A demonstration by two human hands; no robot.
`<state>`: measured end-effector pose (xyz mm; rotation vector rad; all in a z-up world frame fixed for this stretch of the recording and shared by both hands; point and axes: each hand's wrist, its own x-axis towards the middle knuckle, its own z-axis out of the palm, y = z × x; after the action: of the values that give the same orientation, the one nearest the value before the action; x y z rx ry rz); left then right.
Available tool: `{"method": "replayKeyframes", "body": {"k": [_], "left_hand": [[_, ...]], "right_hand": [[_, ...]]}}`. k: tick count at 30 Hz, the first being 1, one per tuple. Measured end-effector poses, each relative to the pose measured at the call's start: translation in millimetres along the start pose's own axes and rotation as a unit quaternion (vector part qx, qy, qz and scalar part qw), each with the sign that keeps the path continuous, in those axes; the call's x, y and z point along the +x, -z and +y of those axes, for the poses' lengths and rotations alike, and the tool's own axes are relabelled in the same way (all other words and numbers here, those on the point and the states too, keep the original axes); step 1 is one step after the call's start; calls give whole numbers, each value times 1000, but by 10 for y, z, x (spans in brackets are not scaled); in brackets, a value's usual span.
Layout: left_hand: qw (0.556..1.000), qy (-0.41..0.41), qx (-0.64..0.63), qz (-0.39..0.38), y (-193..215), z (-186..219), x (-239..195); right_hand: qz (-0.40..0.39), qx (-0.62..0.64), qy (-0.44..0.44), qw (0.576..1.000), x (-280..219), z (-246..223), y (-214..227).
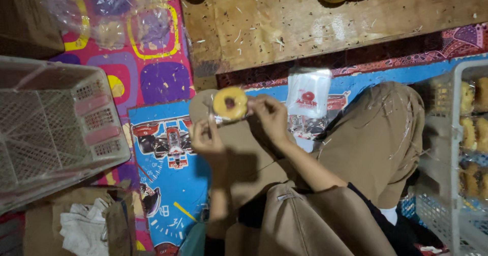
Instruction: The person sits on the floor and repeatedly picks up donuts from a wooden board, places them into clear plastic bags, and sets the packaged donuts into a white plastic crate. The person handles both plain and chocolate-topped donuts.
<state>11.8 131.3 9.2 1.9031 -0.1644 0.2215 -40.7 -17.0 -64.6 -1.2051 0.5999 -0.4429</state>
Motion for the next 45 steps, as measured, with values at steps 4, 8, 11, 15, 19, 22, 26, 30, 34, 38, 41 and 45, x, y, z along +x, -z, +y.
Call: {"method": "replayKeyframes", "body": {"k": [4, 8, 11, 15, 19, 22, 26, 30, 34, 38, 41, 45], "left_hand": [[980, 81, 175, -47, 136, -523, -184], [988, 113, -5, -108, 148, -986, 19], [975, 117, -98, -163, -385, -1266, 315], [978, 91, -99, -159, -1454, -1568, 379], [961, 47, 184, -201, -1925, -1729, 346], [915, -41, 347, -204, -2005, -1683, 301], [931, 56, 202, -297, -2128, -1511, 103], [831, -264, 283, -400, -2112, -1312, 2], [899, -175, 140, -377, -2082, -934, -96], [864, -16, -7, -504, -2011, -300, -568], [855, -128, 25, -503, -2038, 305, -827], [821, -397, -25, -410, -1887, 1017, -929]], "right_hand": [[2, -49, -176, 983, -138, 596, 119], [1, -200, -24, 980, 296, 716, 935], [60, -461, 25, 885, 704, 554, 1702], [6, -618, 184, 765, 1007, 457, 2095], [-42, -678, 172, 713, 1044, 545, 2111], [-96, -710, 190, 671, 1152, 625, 2098], [-145, -743, 129, 641, 1203, 554, 2122], [-149, -745, 169, 627, 960, 92, 2036], [-160, -752, 280, 575, 390, -562, 2014], [-140, -793, 270, 527, -102, -963, 1904], [-109, -797, 212, 555, -226, -1247, 1789], [-38, -666, 134, 733, -163, -1705, 1751]]}}
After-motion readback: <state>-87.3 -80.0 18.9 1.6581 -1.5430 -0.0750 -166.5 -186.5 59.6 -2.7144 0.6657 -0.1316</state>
